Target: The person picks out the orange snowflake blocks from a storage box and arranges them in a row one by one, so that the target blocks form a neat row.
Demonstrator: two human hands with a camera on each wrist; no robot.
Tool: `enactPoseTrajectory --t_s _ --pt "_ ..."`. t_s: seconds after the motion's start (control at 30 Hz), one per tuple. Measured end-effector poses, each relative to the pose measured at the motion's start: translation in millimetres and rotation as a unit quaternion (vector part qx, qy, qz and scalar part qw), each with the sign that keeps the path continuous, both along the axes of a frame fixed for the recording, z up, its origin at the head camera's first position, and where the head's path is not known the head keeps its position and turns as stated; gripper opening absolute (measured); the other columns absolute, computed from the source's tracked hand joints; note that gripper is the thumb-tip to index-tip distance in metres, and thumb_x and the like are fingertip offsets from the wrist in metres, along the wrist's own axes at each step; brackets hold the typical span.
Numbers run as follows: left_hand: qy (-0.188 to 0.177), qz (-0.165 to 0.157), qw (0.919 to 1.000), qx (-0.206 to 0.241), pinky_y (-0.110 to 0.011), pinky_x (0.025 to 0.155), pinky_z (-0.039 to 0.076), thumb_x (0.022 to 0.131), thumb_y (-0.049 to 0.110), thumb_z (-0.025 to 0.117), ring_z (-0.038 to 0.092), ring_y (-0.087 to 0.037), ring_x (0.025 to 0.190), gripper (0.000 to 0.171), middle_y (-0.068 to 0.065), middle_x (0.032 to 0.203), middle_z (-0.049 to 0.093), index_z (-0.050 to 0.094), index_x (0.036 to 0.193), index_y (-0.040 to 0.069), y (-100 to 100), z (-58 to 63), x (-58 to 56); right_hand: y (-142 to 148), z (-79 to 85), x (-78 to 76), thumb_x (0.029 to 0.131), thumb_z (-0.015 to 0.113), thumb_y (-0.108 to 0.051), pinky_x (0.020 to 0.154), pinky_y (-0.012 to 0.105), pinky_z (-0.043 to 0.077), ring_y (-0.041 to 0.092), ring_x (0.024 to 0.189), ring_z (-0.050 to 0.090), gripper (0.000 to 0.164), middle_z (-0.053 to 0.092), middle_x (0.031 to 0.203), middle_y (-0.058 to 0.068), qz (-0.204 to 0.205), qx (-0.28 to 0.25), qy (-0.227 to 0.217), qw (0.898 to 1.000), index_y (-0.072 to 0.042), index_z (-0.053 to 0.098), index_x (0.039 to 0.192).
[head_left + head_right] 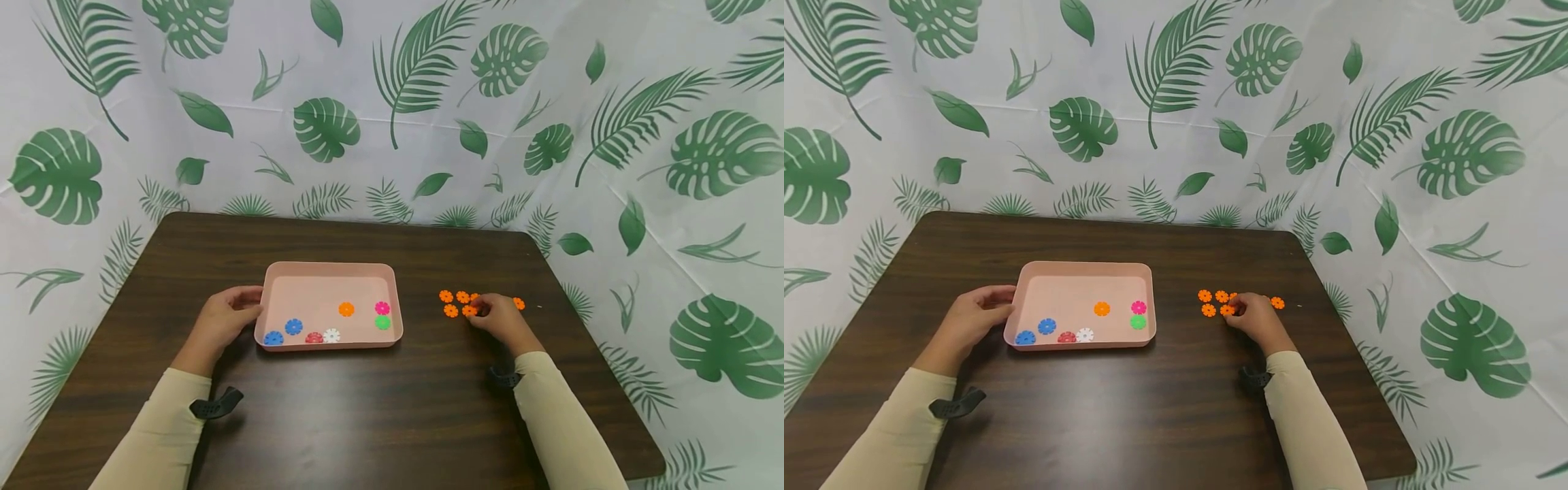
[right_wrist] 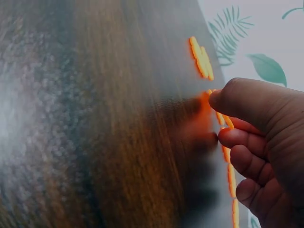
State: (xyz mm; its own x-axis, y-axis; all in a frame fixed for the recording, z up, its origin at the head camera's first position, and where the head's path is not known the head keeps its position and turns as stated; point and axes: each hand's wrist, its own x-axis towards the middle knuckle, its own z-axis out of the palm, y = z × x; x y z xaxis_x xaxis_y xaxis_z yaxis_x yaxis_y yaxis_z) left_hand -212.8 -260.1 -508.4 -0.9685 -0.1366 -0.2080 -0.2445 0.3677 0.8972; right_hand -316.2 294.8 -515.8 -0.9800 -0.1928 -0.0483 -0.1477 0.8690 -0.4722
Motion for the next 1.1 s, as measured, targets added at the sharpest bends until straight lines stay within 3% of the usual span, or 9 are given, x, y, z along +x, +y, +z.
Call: enactPoseTrajectory --t_s 0.4,0.63,0.9,1.1 --pt "0.006 0.001 1.0 0.001 -0.054 0.108 0.049 0.1 0.019 0.069 0.058 -0.039 0.126 0.051 -0.023 0.141 0.059 0.055 0.147 0.005 -1.3 -1.2 1.1 -0.9 0.2 -2.9 0.088 0.083 -0.023 0.084 0.047 0.054 0.028 0.092 0.058 0.035 0.065 0.107 0.011 0.007 0.027 0.006 1.0 -0.007 0.073 0.117" --pt "0.002 0.0 1.0 0.003 -0.054 0.109 0.048 0.1 0.02 0.069 0.058 -0.039 0.127 0.051 -0.023 0.141 0.059 0.055 0.147 0.006 -0.8 -2.5 0.9 0.2 4.2 -2.8 0.087 0.083 -0.021 0.087 0.048 0.054 0.028 0.097 0.059 0.036 0.067 0.11 0.012 0.017 0.014 0.017 1.0 -0.006 0.072 0.119" --pt "0.01 -0.002 0.9999 0.003 -0.054 0.109 0.048 0.1 0.019 0.069 0.058 -0.039 0.126 0.051 -0.023 0.141 0.059 0.056 0.147 0.005 -1.1 -2.9 1.1 -10.2 18.9 -5.6 0.087 0.084 -0.025 0.083 0.047 0.055 0.03 0.096 0.058 0.039 0.067 0.107 0.011 0.031 -0.003 0.043 0.999 -0.006 0.073 0.12" --pt "0.011 -0.002 0.9999 -0.003 -0.054 0.109 0.048 0.1 0.019 0.069 0.058 -0.039 0.125 0.051 -0.023 0.141 0.059 0.056 0.146 0.005 -0.8 -2.7 -0.1 -25.6 34.3 -8.8 0.089 0.084 -0.028 0.095 0.054 0.055 0.032 0.108 0.062 0.044 0.068 0.117 0.011 0.059 -0.016 0.054 0.997 -0.005 0.071 0.124"
